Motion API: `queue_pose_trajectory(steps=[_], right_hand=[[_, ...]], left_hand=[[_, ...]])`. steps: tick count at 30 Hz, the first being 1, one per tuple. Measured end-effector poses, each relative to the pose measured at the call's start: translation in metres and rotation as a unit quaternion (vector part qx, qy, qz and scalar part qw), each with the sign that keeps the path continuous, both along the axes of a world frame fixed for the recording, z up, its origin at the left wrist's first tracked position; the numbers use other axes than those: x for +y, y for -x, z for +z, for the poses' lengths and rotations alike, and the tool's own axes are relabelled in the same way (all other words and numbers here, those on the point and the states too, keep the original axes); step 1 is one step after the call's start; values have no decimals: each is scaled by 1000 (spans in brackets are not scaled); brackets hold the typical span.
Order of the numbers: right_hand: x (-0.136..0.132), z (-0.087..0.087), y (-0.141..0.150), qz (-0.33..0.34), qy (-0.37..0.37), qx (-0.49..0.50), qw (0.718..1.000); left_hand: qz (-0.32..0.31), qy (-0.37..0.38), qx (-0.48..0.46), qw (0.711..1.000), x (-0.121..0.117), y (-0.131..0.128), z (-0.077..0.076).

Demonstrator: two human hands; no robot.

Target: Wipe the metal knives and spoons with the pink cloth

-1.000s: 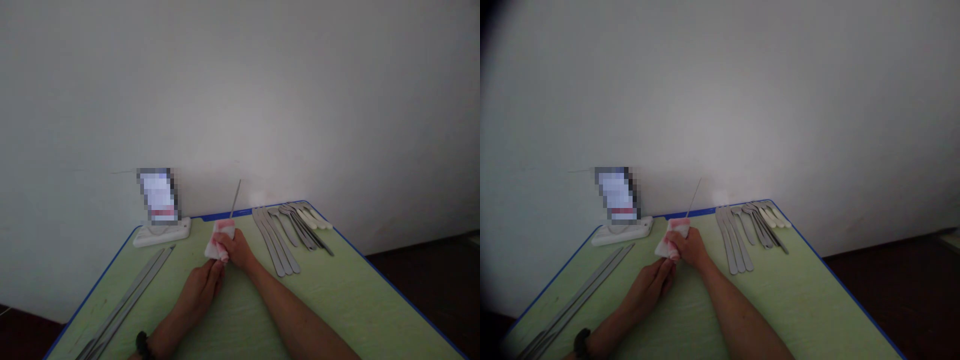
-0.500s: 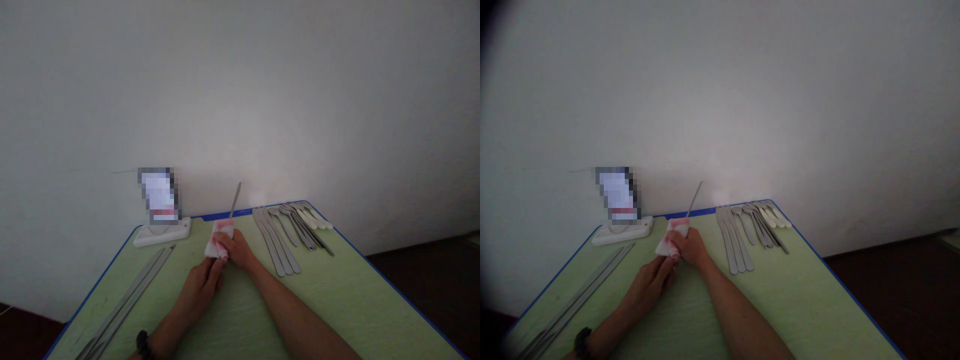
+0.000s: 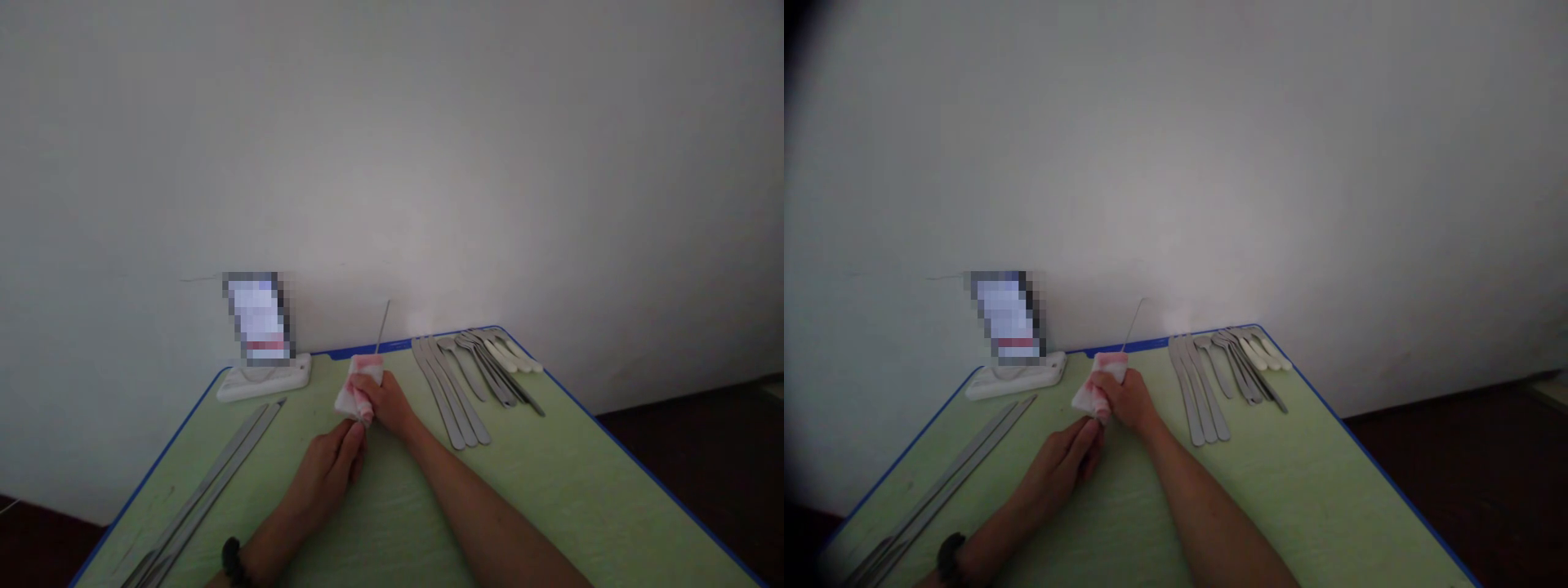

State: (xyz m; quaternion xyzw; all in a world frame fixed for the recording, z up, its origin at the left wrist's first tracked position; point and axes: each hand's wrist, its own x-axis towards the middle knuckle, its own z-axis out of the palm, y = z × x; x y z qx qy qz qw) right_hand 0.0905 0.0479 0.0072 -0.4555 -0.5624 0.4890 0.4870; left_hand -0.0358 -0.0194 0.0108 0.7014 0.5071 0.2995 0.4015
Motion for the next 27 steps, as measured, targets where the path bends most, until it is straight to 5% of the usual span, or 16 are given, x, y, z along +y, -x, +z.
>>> queue_pose_trajectory(steps=[16,27], right_hand=[[-3,0,2,24,-13,-50,998],[3,0,-3,-49,16,27,998]], left_hand=[[34,13,24,999,0,-3,4],[-33,-17,69,997,1,5,-5]])
